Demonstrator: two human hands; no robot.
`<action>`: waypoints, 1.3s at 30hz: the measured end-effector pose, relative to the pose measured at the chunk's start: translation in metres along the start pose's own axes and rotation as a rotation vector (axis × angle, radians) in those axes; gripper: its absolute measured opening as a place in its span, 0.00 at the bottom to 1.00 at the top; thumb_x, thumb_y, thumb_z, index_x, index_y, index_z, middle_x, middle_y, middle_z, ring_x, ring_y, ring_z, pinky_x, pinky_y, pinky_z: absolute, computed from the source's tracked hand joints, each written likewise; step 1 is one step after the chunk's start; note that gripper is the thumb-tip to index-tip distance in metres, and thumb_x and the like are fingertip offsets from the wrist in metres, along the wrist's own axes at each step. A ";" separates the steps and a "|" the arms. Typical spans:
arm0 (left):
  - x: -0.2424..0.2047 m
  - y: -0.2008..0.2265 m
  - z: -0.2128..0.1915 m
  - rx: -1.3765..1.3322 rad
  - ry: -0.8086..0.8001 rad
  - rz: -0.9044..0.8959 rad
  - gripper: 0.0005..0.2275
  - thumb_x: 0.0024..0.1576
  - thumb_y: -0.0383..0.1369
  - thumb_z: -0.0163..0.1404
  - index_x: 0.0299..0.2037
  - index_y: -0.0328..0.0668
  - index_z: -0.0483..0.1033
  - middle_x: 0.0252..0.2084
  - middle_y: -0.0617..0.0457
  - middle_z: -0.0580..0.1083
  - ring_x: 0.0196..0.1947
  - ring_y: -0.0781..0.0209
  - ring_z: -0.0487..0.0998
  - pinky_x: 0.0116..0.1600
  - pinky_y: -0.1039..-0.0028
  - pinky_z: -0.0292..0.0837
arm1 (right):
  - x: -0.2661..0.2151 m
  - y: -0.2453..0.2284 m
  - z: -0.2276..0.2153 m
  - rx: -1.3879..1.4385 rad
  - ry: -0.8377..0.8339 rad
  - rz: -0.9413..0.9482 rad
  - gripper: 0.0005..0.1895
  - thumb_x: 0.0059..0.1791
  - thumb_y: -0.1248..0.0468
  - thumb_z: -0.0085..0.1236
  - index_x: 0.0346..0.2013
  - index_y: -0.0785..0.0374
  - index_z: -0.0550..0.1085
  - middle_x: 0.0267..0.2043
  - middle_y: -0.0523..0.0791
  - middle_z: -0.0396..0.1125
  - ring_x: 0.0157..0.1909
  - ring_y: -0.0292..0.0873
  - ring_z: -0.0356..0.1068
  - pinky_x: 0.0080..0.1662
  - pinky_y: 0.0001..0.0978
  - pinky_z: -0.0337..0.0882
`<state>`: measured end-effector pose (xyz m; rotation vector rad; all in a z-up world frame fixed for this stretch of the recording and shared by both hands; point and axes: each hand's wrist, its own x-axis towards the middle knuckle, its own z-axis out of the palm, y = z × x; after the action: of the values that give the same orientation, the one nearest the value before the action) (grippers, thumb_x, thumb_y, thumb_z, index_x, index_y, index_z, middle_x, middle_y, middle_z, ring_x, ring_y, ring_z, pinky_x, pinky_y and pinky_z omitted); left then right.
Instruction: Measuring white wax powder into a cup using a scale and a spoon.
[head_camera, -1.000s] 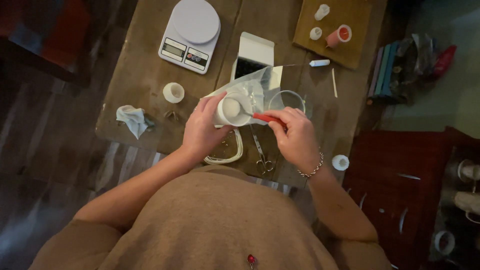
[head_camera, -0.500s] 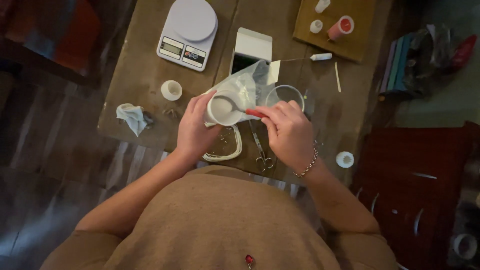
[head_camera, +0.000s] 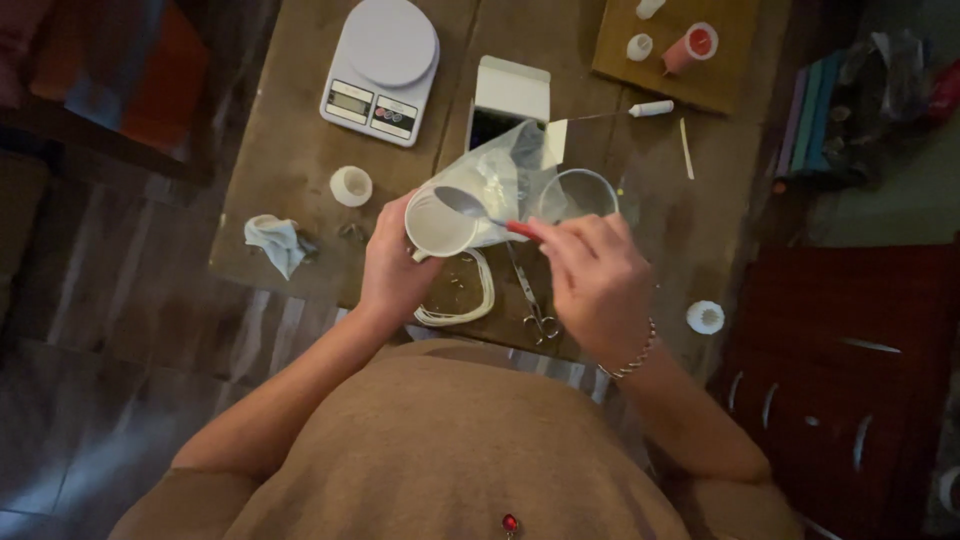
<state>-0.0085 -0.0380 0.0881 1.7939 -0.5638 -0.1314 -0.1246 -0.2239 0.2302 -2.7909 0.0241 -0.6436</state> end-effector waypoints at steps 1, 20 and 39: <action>0.003 -0.005 -0.004 0.002 -0.002 0.003 0.28 0.48 0.24 0.63 0.62 0.39 0.69 0.58 0.44 0.72 0.58 0.46 0.76 0.59 0.65 0.74 | -0.002 0.001 0.002 0.000 0.004 0.001 0.15 0.47 0.71 0.65 0.48 0.59 0.81 0.39 0.44 0.69 0.41 0.47 0.67 0.41 0.37 0.70; 0.172 -0.172 -0.097 -0.085 0.117 -0.037 0.28 0.49 0.27 0.70 0.58 0.38 0.69 0.54 0.48 0.77 0.54 0.52 0.79 0.58 0.66 0.75 | 0.000 -0.060 0.058 0.364 0.375 0.627 0.12 0.59 0.76 0.54 0.58 0.72 0.73 0.49 0.43 0.69 0.48 0.33 0.67 0.54 0.22 0.68; 0.216 -0.230 -0.112 -0.259 -0.149 -0.003 0.22 0.56 0.29 0.68 0.58 0.33 0.74 0.55 0.47 0.78 0.56 0.57 0.79 0.62 0.66 0.75 | 0.007 -0.099 0.126 1.064 0.185 0.896 0.08 0.63 0.66 0.42 0.55 0.66 0.63 0.36 0.40 0.63 0.33 0.30 0.57 0.36 0.21 0.60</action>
<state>0.2933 0.0094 -0.0500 1.5411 -0.6203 -0.3274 -0.0688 -0.0963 0.1515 -1.4594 0.6921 -0.4493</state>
